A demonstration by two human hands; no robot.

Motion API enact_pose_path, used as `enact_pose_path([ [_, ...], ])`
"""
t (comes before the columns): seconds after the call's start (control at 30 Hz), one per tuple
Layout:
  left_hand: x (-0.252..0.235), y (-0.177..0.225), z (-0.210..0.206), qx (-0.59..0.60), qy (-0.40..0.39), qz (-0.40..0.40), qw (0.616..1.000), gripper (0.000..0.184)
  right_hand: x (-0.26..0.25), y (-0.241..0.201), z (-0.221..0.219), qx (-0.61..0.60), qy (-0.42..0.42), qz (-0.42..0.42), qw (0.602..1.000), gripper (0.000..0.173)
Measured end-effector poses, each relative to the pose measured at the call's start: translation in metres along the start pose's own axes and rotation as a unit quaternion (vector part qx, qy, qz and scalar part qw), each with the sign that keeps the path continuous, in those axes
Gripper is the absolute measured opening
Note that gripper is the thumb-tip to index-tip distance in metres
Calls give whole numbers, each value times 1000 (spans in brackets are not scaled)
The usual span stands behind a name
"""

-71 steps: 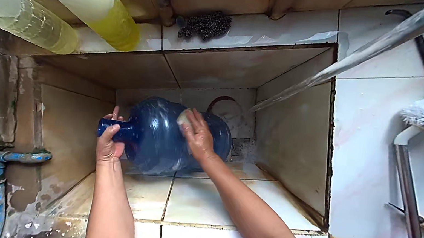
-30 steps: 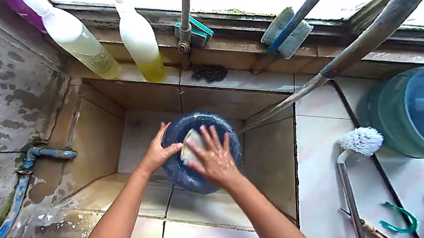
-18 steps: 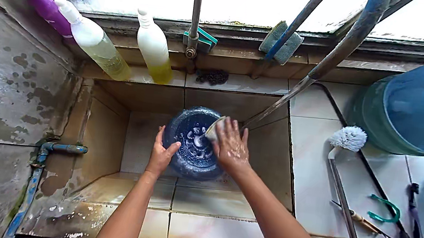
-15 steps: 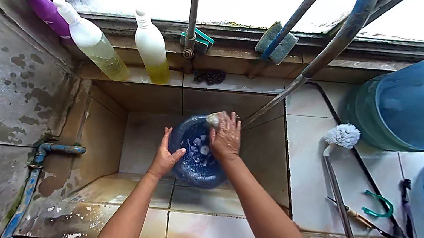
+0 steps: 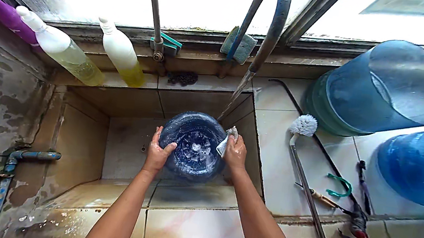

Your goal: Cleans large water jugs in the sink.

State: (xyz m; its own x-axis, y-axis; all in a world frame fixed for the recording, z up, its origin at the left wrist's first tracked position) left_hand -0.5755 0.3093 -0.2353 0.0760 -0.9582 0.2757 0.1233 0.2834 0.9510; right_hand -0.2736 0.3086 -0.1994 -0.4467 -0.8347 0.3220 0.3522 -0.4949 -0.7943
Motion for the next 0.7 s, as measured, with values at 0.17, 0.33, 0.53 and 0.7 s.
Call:
enact_pose_path([
  [0.17,-26,-4,-52,41,-38,28,998,87,-21,-5,66,-41,16,67,997,42],
  [0.33,-38,-9,-71,62,-37,55,996,73,-33,20,132,228,65,137,962,62],
  [0.53,-40,-21,-67,95,-36,86,991,58,-31,30,55,-81,-80,128,985,85],
  [0.7,-21,-20,-45,78,-20,120,989,78,-25,27,-4,-229,-123,17,965,82],
])
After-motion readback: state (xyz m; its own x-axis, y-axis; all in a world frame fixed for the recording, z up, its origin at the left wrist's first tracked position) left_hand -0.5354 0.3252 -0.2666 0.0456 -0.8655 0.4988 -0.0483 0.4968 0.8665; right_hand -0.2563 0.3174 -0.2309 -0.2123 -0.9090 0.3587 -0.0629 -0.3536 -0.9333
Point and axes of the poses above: each hand's wrist, its own x-axis away from the middle knuckle, its own z-axis out of the back of the hand, y = z × x, the point moved 9 cm from there along -x, towards the middle knuckle, and after that the axes turned 10 degrees about -x, right-handed, at the moved point
